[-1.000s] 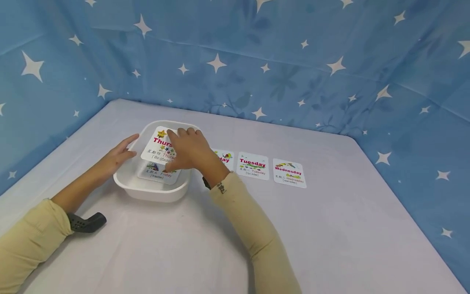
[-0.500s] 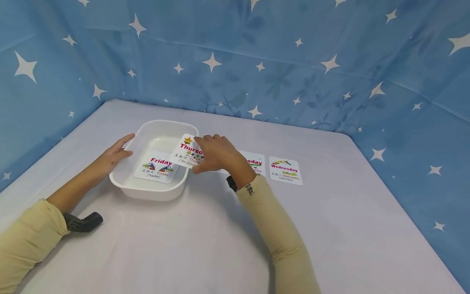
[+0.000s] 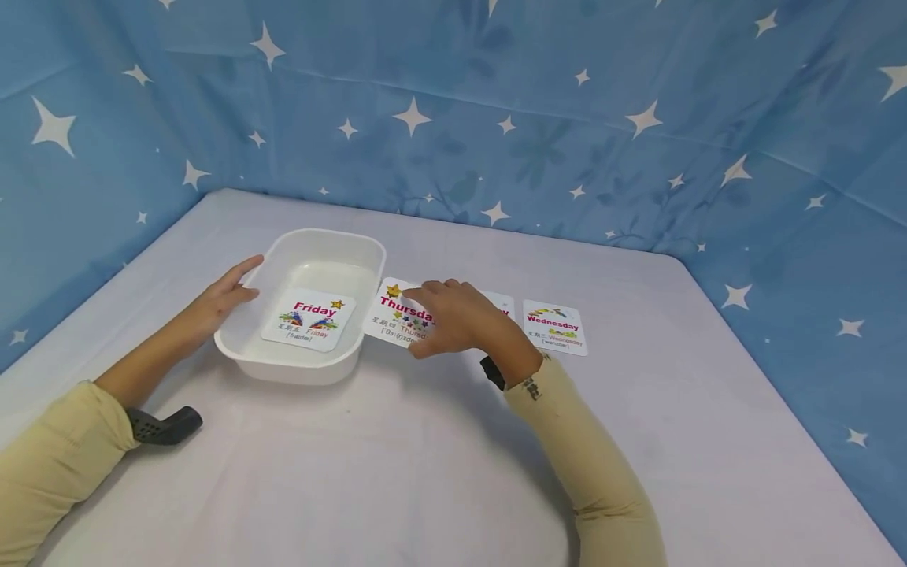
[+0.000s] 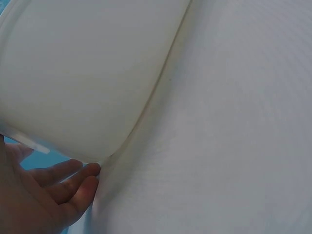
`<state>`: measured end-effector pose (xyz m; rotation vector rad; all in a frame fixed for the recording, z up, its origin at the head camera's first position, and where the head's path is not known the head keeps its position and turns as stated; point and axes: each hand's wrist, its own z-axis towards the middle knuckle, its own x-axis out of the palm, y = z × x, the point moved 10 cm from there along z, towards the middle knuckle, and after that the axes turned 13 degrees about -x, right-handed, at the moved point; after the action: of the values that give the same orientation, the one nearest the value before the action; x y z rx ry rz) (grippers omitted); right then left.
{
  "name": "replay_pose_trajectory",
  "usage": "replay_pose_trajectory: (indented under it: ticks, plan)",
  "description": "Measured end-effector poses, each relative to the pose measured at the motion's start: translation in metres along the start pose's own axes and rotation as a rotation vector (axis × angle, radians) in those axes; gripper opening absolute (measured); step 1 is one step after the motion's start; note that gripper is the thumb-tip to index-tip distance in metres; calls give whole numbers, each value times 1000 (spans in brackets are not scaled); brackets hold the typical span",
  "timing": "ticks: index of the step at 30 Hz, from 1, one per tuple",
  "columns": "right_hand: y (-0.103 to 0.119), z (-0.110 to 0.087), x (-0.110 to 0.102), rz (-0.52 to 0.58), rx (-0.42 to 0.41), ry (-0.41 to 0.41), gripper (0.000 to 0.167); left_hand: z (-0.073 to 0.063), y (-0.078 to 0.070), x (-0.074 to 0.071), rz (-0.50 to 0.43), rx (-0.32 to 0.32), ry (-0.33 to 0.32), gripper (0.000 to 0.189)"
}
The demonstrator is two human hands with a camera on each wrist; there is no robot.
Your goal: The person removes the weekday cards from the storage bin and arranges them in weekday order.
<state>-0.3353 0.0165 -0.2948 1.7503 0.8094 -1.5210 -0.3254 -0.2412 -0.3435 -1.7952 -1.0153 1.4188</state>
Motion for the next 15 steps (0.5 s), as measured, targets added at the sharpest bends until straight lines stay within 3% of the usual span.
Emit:
replay_pose_trajectory:
  ticks: [7, 15]
  plan:
    - [5, -13, 21, 12, -42, 62, 68, 1, 2, 0, -4, -15, 1, 60]
    - [14, -14, 39, 8, -42, 134, 64, 2, 0, 0, 16, -13, -7, 60]
